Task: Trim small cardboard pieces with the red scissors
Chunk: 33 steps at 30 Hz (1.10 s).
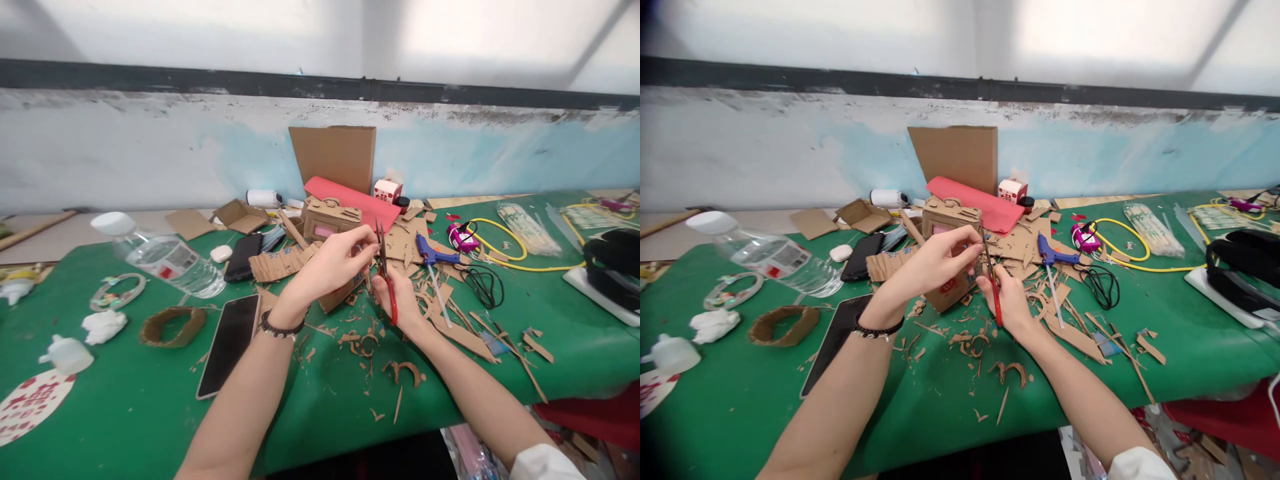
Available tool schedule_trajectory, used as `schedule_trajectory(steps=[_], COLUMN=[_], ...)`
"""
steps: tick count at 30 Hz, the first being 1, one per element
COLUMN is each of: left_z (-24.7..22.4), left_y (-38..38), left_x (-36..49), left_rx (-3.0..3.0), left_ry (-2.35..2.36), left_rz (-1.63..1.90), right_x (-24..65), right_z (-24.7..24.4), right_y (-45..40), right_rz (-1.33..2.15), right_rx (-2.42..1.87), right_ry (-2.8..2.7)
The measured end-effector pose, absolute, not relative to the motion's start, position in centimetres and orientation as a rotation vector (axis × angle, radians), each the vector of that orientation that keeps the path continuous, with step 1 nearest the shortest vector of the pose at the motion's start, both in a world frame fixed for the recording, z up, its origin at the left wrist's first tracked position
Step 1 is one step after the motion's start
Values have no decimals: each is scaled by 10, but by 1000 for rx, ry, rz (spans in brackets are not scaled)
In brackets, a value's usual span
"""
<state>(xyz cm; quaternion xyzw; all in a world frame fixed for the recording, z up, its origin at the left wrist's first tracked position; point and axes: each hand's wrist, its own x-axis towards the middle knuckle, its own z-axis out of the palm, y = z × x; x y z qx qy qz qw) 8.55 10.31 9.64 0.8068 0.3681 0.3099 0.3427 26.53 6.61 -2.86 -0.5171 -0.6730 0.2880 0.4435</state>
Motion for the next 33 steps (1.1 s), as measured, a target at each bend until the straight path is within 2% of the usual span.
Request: schedule_trajectory(steps=[12, 19, 33], left_z=[93, 94, 97], left_y=[103, 104, 102], left_x=[91, 90, 88], left_rx=[2029, 2021, 2086], left_ry=[964, 954, 953], left_rz=[892, 898, 852], right_x=[265, 263, 260], right_z=[-33, -41, -51], right_y=[67, 71, 72], right_rz=[764, 919, 979], right_rx=[-1281, -1109, -1014], right_ry=[-1602, -1555, -1495])
